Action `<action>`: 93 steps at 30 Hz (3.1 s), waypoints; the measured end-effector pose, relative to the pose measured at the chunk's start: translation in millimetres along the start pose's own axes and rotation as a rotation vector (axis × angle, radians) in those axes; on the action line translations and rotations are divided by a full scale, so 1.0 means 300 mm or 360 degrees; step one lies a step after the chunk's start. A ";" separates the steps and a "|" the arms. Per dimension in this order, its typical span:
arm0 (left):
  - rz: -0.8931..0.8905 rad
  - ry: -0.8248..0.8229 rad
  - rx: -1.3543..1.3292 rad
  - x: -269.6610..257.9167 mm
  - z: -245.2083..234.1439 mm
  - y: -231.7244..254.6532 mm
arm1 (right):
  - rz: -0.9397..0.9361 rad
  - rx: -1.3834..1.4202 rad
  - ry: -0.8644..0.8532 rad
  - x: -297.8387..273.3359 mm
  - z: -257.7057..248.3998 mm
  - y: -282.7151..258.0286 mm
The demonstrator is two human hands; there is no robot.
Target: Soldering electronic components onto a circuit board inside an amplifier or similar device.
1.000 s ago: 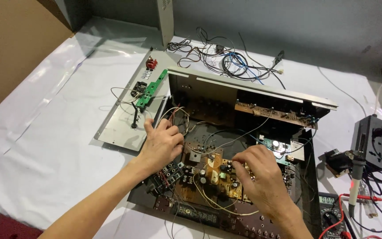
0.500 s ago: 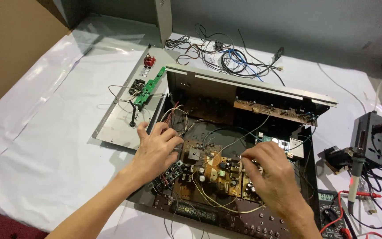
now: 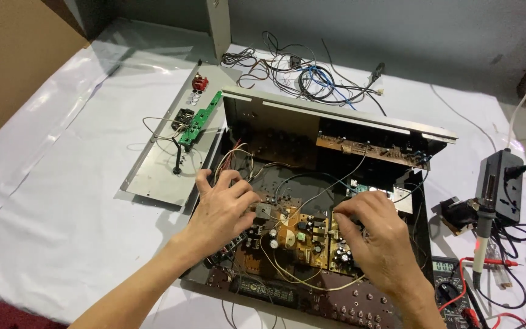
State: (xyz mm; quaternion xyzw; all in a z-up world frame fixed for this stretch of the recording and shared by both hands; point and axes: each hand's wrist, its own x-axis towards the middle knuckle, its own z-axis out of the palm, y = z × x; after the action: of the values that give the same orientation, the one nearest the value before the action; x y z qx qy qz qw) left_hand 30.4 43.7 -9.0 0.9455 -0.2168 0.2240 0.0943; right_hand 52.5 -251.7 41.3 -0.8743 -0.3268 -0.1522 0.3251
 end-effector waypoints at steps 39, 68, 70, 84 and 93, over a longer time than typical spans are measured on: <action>0.0016 -0.0210 0.0522 -0.046 0.125 -0.139 | -0.0050 -0.0021 0.0043 0.004 -0.056 0.007; -0.0116 0.0180 0.0183 -0.068 0.042 0.125 | 0.1320 -0.0736 0.0575 -0.507 -0.701 0.534; -0.0108 0.0125 0.0252 -0.087 0.084 0.109 | 0.1501 -0.0697 0.0701 -0.544 -0.734 0.600; -0.0323 0.0086 0.0028 -0.075 0.064 0.157 | 0.2044 -0.1072 0.0176 -0.649 -0.533 0.900; 0.0022 0.0512 -0.0850 -0.005 0.036 0.211 | 0.1200 -0.0506 0.1084 -0.458 -0.475 0.505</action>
State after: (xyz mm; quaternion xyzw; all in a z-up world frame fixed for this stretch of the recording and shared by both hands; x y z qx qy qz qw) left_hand 4.8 -14.9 -14.3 0.8381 -0.2568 0.3066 0.3709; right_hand 44.9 -498.9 10.3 -0.8706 0.1614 -0.3476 0.3085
